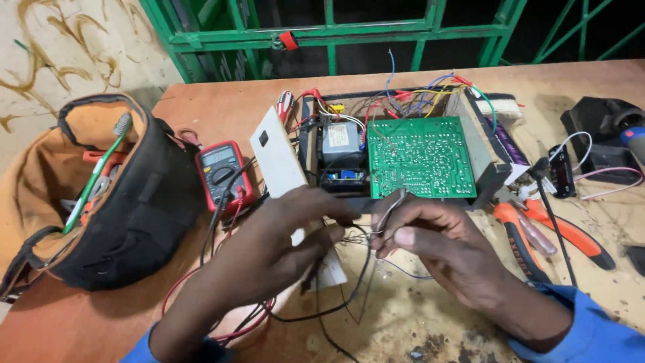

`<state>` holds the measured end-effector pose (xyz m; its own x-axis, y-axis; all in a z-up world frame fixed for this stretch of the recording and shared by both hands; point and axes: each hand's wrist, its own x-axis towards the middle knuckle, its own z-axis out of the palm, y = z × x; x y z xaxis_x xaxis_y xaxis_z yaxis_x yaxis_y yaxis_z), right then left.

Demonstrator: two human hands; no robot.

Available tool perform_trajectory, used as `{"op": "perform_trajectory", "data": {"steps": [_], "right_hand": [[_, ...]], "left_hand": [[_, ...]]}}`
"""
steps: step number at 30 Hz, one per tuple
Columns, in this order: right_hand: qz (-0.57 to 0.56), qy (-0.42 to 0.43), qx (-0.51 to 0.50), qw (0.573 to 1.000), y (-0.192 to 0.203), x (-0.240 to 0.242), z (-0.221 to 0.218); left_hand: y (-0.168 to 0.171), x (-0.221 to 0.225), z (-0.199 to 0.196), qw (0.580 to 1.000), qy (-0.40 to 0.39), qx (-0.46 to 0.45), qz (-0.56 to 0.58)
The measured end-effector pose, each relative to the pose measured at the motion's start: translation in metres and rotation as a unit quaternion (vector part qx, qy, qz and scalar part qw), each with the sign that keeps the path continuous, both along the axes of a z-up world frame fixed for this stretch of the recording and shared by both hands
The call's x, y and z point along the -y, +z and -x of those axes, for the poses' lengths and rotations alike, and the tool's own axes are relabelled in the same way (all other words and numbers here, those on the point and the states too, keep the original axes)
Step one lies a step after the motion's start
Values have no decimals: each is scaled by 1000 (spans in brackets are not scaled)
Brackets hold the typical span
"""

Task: Testing electronic components with a multimeter and soldering wires to a main circuit board during a repair.

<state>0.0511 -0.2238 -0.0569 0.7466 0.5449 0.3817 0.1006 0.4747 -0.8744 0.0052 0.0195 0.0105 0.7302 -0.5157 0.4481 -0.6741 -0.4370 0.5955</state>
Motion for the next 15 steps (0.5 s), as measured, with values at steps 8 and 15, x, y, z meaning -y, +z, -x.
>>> {"op": "perform_trajectory", "data": {"steps": [8, 15], "right_hand": [[-81, 23, -37, 996, 2, 10, -9], [-166, 63, -34, 984, 16, 17, -13]], "left_hand": [[-10, 2, 4, 994, 84, 53, 44], [-8, -15, 1, 965, 233, 87, 83]]}}
